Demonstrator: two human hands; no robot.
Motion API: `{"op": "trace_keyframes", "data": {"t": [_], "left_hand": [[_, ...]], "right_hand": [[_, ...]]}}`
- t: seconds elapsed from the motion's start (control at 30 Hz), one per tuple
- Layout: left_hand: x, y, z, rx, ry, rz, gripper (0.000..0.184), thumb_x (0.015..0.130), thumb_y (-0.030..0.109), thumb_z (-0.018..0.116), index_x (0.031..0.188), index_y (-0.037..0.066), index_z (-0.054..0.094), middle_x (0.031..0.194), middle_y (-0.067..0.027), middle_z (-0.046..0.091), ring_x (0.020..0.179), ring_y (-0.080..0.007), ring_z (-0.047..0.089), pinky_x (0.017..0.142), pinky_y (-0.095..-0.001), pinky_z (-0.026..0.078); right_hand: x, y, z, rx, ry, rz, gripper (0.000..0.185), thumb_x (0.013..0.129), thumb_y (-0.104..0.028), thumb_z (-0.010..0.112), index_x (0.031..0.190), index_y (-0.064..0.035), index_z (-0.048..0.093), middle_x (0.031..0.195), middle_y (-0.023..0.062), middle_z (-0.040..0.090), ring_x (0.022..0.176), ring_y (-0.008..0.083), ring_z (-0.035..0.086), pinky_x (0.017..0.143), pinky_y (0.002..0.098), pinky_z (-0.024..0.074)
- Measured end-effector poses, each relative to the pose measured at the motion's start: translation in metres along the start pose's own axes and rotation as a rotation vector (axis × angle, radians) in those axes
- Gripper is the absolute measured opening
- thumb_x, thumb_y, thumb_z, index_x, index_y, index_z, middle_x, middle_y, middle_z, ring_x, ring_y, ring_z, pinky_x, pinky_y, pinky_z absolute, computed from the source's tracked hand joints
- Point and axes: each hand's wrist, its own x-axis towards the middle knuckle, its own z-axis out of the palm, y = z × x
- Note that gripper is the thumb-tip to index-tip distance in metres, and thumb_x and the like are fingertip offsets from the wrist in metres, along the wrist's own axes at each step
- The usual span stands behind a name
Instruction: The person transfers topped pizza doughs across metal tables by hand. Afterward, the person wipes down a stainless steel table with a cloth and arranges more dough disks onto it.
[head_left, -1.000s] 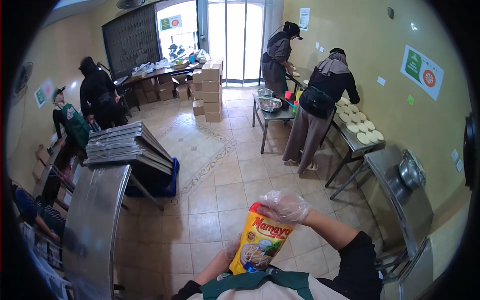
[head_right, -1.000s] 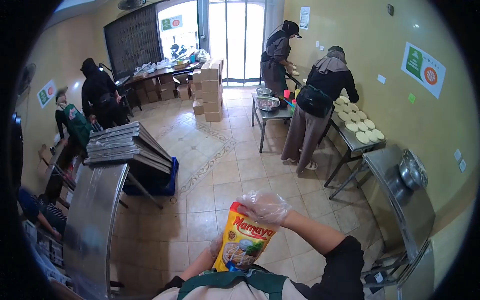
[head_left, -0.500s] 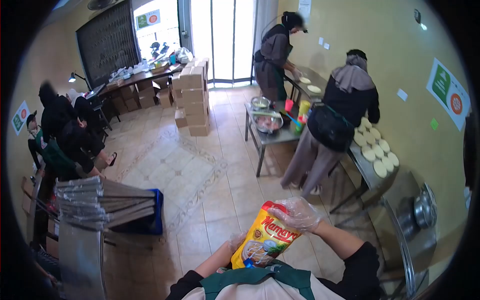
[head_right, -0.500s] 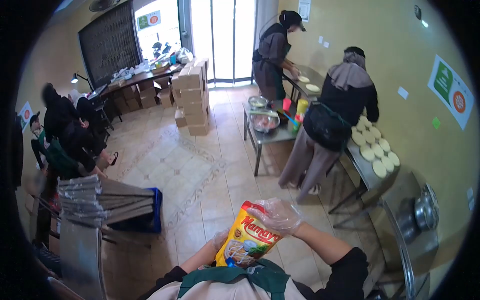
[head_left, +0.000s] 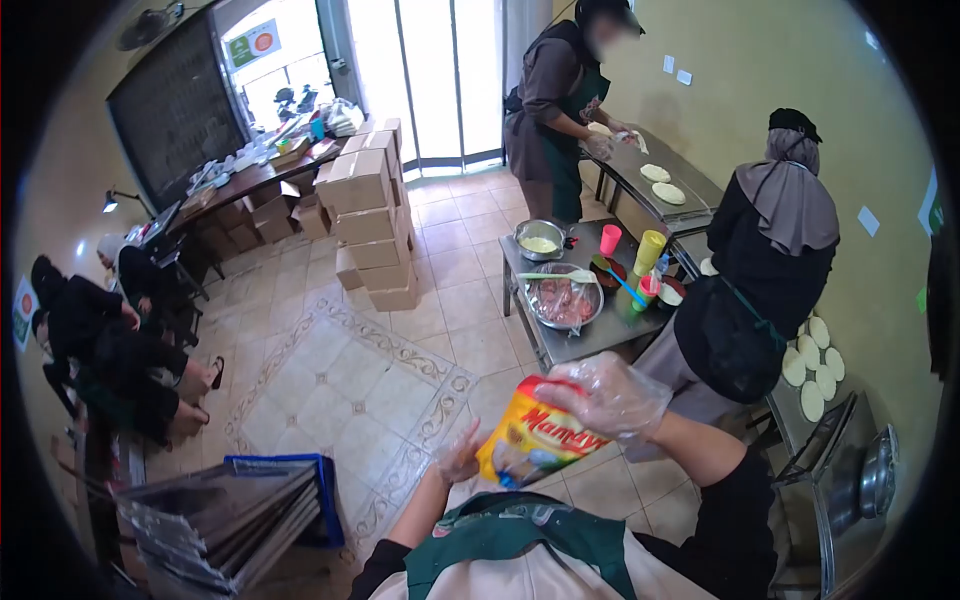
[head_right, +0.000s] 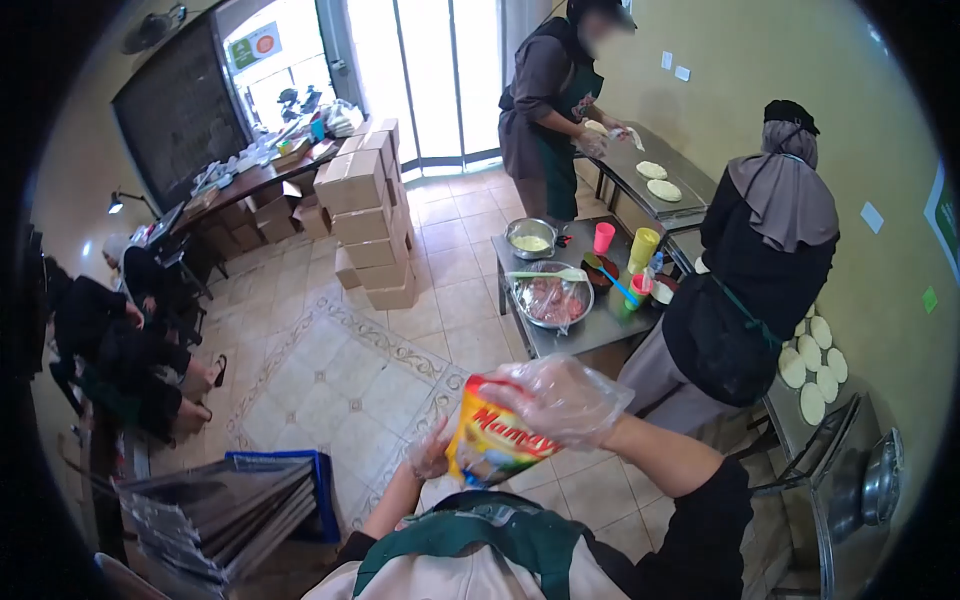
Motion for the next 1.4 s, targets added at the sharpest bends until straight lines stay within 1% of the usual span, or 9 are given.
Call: {"op": "trace_keyframes", "data": {"t": [0.07,0.27,0.47,0.7,0.93,1.1,1.3,1.37,1.4], "left_hand": [[0.057,0.036,-0.046,-0.317,-0.208,-0.061,0.079,0.084,0.068,0.026,0.138,0.011,0.030,0.138,-0.0106,0.039,0.124,-0.0255,0.040,0.103,-0.0410,0.032],[0.164,0.142,-0.095,-0.102,-0.061,-0.114,0.077,0.085,0.067,0.025,0.139,0.011,0.026,0.137,-0.0137,0.039,0.121,-0.0289,0.043,0.101,-0.0421,0.035],[0.255,0.177,-0.176,-0.046,0.069,-0.237,0.072,0.087,0.063,0.031,0.137,0.011,0.029,0.133,-0.0117,0.043,0.116,-0.0266,0.046,0.097,-0.0404,0.036],[0.290,0.202,-0.301,0.011,0.551,-0.414,0.076,0.085,0.065,0.033,0.138,0.011,0.027,0.134,-0.0110,0.042,0.119,-0.0273,0.044,0.098,-0.0406,0.033],[0.352,0.272,-0.355,0.078,0.908,-0.341,0.069,0.087,0.058,0.036,0.135,0.009,0.032,0.131,-0.0128,0.045,0.118,-0.0276,0.045,0.097,-0.0400,0.035],[0.494,0.356,-0.322,0.411,0.809,-0.076,0.053,0.088,0.043,0.050,0.127,0.008,0.043,0.112,-0.0108,0.059,0.097,-0.0202,0.057,0.084,-0.0303,0.043],[0.692,0.429,-0.236,1.229,-0.009,0.177,0.024,0.088,0.019,0.052,0.107,0.005,0.059,0.107,-0.0110,0.061,0.096,-0.0195,0.059,0.082,-0.0322,0.046],[0.760,0.378,-0.272,1.321,-0.417,0.566,0.032,0.088,0.021,0.053,0.116,0.004,0.054,0.106,-0.0119,0.061,0.102,-0.0215,0.057,0.088,-0.0296,0.044],[0.793,0.348,-0.287,1.311,-0.463,0.424,0.031,0.086,0.021,0.055,0.113,0.005,0.056,0.106,-0.0115,0.061,0.102,-0.0204,0.057,0.087,-0.0299,0.044]], "right_hand": [[0.038,0.041,-0.017,-0.204,-0.054,0.101,0.016,0.086,-0.017,0.051,0.094,-0.0086,0.063,0.095,0.0113,0.061,0.075,0.0252,0.063,0.063,0.0355,0.0492],[0.145,0.193,-0.059,-0.080,0.421,0.413,0.032,0.087,-0.029,0.057,0.086,0.0027,0.060,0.072,0.0218,0.059,0.069,0.0361,0.059,0.061,0.0369,0.0450],[0.224,0.348,-0.109,-0.310,0.547,0.497,0.033,0.088,-0.031,0.053,0.087,0.0009,0.061,0.079,0.0246,0.060,0.076,0.0393,0.059,0.065,0.0427,0.0452],[0.278,0.540,-0.121,-0.353,0.563,0.703,0.033,0.089,-0.035,0.049,0.087,-0.0042,0.061,0.080,0.0235,0.060,0.078,0.0404,0.057,0.067,0.0466,0.0444],[0.290,0.661,-0.094,-0.441,0.536,0.889,0.035,0.090,-0.038,0.043,0.086,-0.0061,0.059,0.076,0.0215,0.060,0.074,0.0387,0.059,0.064,0.0470,0.0454],[0.281,0.718,-0.066,-0.554,0.548,0.955,0.034,0.090,-0.036,0.044,0.081,-0.0071,0.058,0.066,0.0202,0.058,0.065,0.0386,0.058,0.058,0.0484,0.0443],[0.287,0.741,-0.053,-0.582,0.385,1.222,0.030,0.088,-0.036,0.048,0.080,-0.0080,0.057,0.063,0.0167,0.059,0.063,0.0328,0.062,0.054,0.0446,0.0461],[0.287,0.748,-0.054,-0.669,0.257,1.152,0.030,0.086,-0.035,0.051,0.079,-0.0067,0.057,0.062,0.0143,0.059,0.060,0.0310,0.062,0.052,0.0437,0.0456],[0.285,0.752,-0.051,-0.658,0.264,1.187,0.030,0.086,-0.035,0.051,0.079,-0.0067,0.057,0.062,0.0143,0.059,0.060,0.0310,0.062,0.052,0.0437,0.0456]]}}
